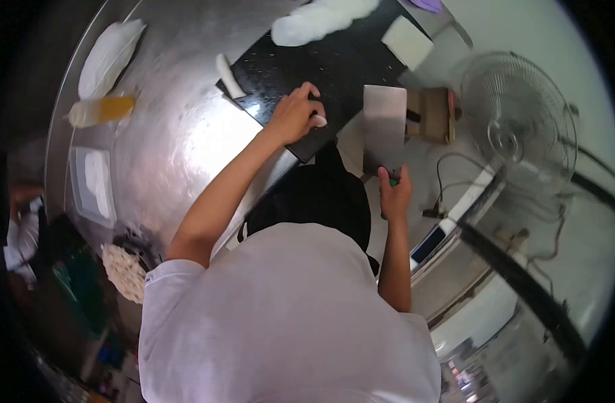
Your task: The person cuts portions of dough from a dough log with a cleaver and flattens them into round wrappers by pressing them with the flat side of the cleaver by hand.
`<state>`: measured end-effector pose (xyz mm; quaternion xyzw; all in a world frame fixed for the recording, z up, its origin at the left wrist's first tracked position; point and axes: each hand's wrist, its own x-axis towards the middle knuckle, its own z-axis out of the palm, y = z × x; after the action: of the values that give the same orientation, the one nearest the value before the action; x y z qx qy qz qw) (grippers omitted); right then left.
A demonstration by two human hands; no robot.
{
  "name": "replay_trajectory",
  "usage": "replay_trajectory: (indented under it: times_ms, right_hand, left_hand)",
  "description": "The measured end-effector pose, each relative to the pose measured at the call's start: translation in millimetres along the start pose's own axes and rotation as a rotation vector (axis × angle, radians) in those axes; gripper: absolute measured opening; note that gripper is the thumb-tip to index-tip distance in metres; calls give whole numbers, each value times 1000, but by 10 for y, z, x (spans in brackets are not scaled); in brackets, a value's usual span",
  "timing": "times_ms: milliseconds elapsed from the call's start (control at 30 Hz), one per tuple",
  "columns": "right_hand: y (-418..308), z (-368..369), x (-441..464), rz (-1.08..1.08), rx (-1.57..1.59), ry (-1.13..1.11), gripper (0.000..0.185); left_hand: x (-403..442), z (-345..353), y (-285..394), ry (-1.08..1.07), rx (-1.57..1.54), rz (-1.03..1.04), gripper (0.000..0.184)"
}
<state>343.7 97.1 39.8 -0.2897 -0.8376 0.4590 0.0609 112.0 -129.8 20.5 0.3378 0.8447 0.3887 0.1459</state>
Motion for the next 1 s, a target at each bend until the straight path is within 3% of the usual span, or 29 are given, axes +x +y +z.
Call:
replay_trajectory:
  times_ms: [67,100,167,300,400,467,533,600,667,767,900,1000]
  right_hand:
    - [122,-92,-231,107,4,98,25]
    - [202,-123,-314,121,14,118,25]
    - [349,-131,-456,97,-58,210,27]
    - [618,-135,-591,155,-14,215,28]
    - [601,-230,-457,158,-19,206,27]
    - [460,-329,-335,188,-132,121,31]
    - [442,-399,-176,182,-112,84,31]
    - [464,-416,3,162,-88,41,32]
    - [558,-477,195,229,6,-46,34]
    - [622,-559,543,183,-128,-60,36]
    - [493,-553,1122,16,-28,-28,36]
    - [390,-524,1539,138,90,-54,32]
  left_hand:
    - [251,119,-79,-243,262,-132,24]
    - [348,107,-57,-260,270,-112,24]
    - [532,51,-23,-298,303,-303,42]
    - [645,59,95,-319,474,-303,47]
    - [857,57,-114,-503,397,-200,49]
    - [1036,131,-326,-497,-134,-293,56]
    - [1042,345,-297,-386,-223,-326,65]
    - [931,633,105,280,336,-228,72]
    - [752,913,-32,272,441,-175,84]
    - [754,857,129,219,519,-238,86]
    - [696,790,89,195,460,-200,88]
    - [649,783,102,219,429,-184,85]
